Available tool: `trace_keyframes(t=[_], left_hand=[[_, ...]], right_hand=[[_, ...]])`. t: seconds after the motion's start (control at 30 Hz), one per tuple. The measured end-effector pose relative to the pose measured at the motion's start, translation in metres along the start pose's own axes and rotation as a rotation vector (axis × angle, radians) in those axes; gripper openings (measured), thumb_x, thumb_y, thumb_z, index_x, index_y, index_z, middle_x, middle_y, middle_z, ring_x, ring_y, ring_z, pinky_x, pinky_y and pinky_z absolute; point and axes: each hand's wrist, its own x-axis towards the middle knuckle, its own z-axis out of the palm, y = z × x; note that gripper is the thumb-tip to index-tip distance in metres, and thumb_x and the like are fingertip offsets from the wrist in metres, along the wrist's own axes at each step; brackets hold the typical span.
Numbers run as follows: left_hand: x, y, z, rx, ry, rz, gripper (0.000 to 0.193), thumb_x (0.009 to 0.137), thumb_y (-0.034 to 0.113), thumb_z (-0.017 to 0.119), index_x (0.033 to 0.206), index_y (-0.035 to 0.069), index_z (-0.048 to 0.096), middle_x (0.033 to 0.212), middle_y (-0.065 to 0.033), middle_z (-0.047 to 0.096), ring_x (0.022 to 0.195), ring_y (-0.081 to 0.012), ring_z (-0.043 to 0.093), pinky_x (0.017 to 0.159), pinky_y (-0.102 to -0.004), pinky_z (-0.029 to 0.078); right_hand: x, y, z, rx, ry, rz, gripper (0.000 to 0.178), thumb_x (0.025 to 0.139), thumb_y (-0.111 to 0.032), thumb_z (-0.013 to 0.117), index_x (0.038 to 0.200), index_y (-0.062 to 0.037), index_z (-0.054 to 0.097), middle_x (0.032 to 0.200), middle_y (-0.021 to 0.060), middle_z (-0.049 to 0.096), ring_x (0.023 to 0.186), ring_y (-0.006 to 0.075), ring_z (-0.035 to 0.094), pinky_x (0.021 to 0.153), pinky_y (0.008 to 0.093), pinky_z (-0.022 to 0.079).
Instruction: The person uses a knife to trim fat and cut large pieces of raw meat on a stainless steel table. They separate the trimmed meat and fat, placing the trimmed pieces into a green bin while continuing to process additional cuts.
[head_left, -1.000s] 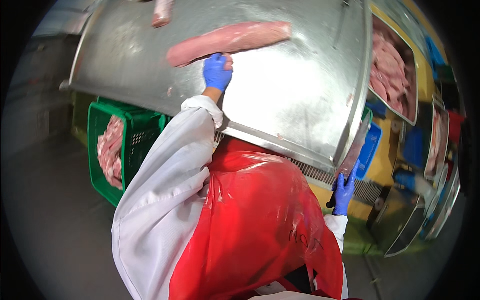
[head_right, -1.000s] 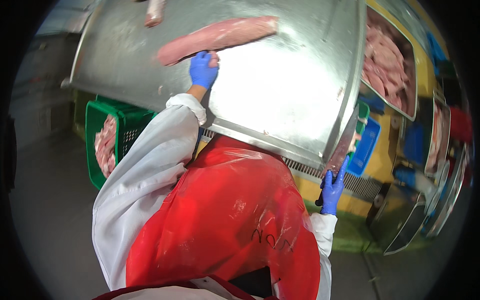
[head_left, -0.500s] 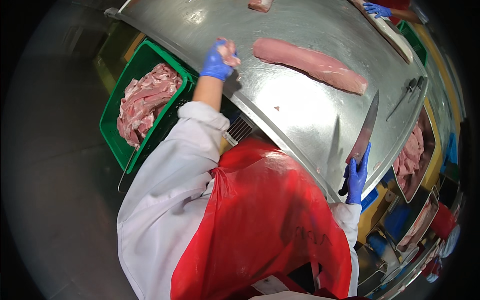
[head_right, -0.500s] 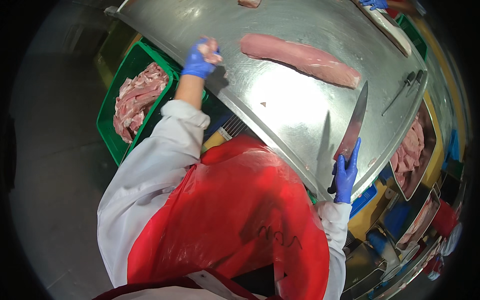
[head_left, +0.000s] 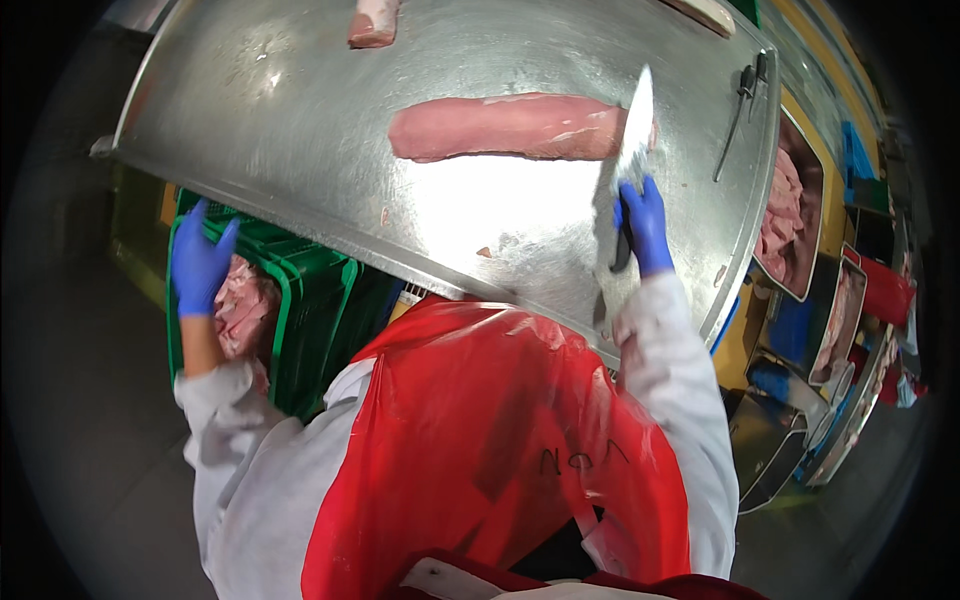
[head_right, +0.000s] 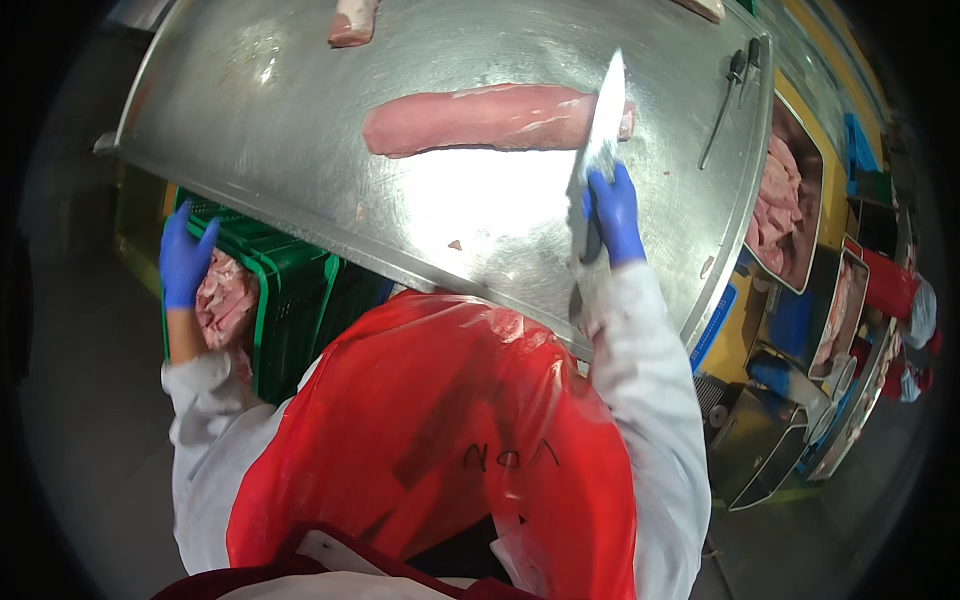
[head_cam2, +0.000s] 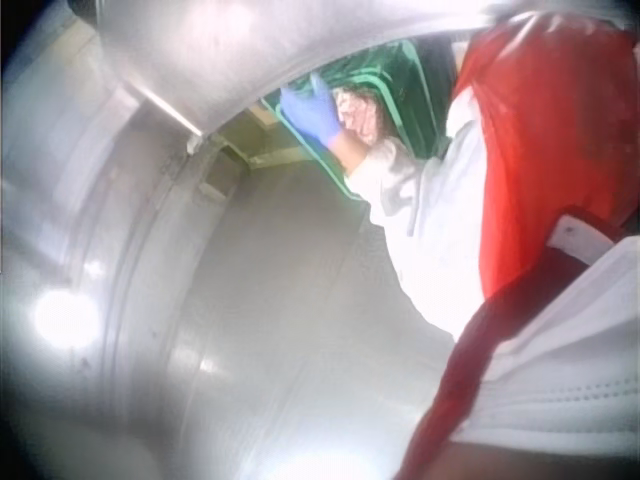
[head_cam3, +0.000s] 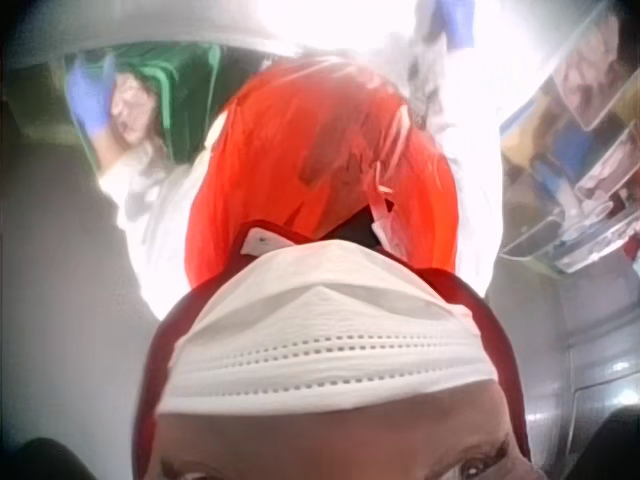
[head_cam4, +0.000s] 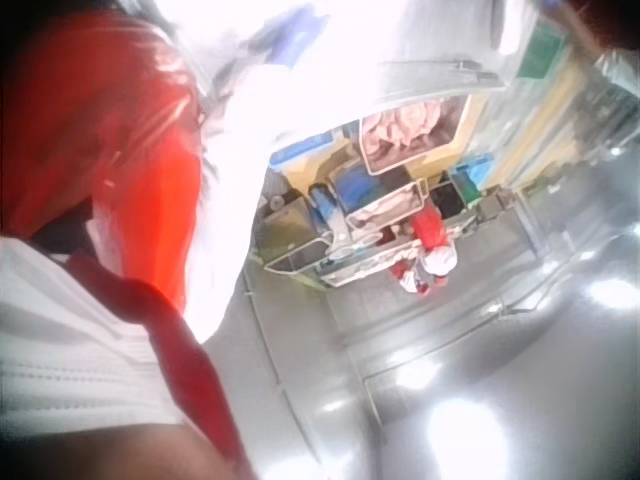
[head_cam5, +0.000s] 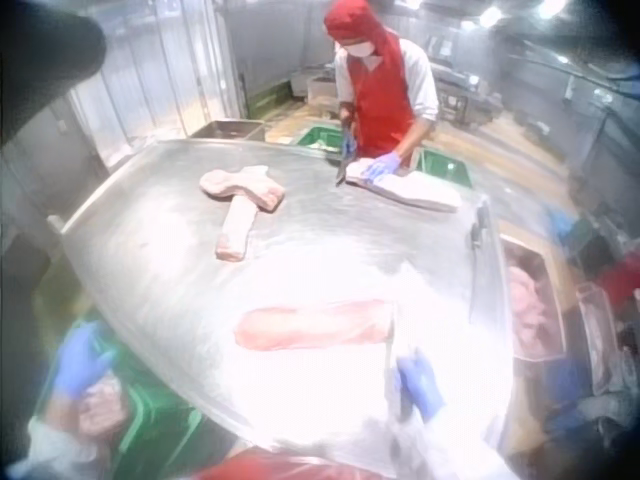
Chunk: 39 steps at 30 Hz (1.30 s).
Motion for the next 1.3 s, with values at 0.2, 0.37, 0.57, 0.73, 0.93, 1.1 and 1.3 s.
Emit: trace_keyframes(t=[0.2,0.37,0.57,0.73,0.93,1.1,1.3], left_hand=[[0.175,0.217,0.180,-0.483,-0.094,0.350,0.059,0.089,0.046,0.064,0.131,0.006,0.058,0.131,-0.0188,0.059,0.121,-0.0345,0.057,0.103,-0.0416,0.045],[0.167,0.329,0.216,-0.404,-0.763,0.553,0.057,0.089,0.054,0.056,0.119,0.007,0.064,0.114,-0.0192,0.067,0.111,-0.0362,0.062,0.098,-0.0442,0.046],[0.155,0.412,0.218,-0.594,-0.861,0.567,0.050,0.083,0.046,0.069,0.105,0.002,0.070,0.102,-0.0158,0.071,0.088,-0.0294,0.067,0.082,-0.0391,0.051],[0.160,0.485,0.240,-0.827,-0.796,0.563,0.023,0.080,0.024,0.075,0.089,0.003,0.074,0.077,-0.0089,0.069,0.069,-0.0153,0.061,0.068,-0.0306,0.051],[0.145,0.487,0.249,-0.958,-0.816,0.441,0.013,0.081,0.014,0.069,0.073,0.003,0.071,0.064,-0.0040,0.064,0.058,-0.0128,0.057,0.057,-0.0310,0.049],[0.134,0.487,0.241,-0.978,-0.812,0.330,0.014,0.083,0.015,0.064,0.076,0.003,0.069,0.067,-0.0080,0.065,0.061,-0.0176,0.058,0.061,-0.0335,0.049],[0.123,0.486,0.208,-0.862,-0.526,0.518,0.016,0.087,0.015,0.061,0.081,0.002,0.067,0.071,-0.0129,0.065,0.063,-0.0218,0.059,0.065,-0.0361,0.049]], right_hand=[[0.113,-0.013,0.058,-0.535,0.369,-0.033,0.032,0.090,-0.025,0.057,0.109,0.0008,0.057,0.090,0.0237,0.067,0.082,0.0356,0.068,0.074,0.0434,0.053],[0.070,-0.010,0.031,-0.725,0.421,-0.005,0.041,0.091,-0.028,0.052,0.117,0.0029,0.051,0.102,0.0340,0.065,0.099,0.0480,0.064,0.086,0.0505,0.050],[0.031,0.020,-0.009,-0.733,0.373,0.048,0.031,0.093,-0.024,0.052,0.113,-0.0006,0.048,0.095,0.0345,0.065,0.090,0.0518,0.063,0.078,0.0551,0.049],[0.013,0.014,-0.017,-0.778,0.420,-0.006,0.028,0.094,-0.023,0.052,0.111,-0.0012,0.048,0.093,0.0328,0.066,0.088,0.0512,0.063,0.076,0.0548,0.050],[0.004,0.024,-0.034,-0.774,0.389,-0.036,0.030,0.095,-0.024,0.052,0.113,-0.0008,0.049,0.092,0.0311,0.066,0.086,0.0489,0.065,0.074,0.0538,0.050],[-0.007,0.014,-0.042,-0.546,0.322,-0.017,0.029,0.095,-0.023,0.056,0.111,0.0010,0.052,0.086,0.0260,0.068,0.077,0.0410,0.068,0.068,0.0471,0.053],[0.012,-0.040,-0.009,-0.411,0.120,-0.022,0.043,0.094,-0.021,0.055,0.133,-0.0018,0.048,0.076,0.0144,0.066,0.057,0.0166,0.063,0.053,0.0333,0.051]])
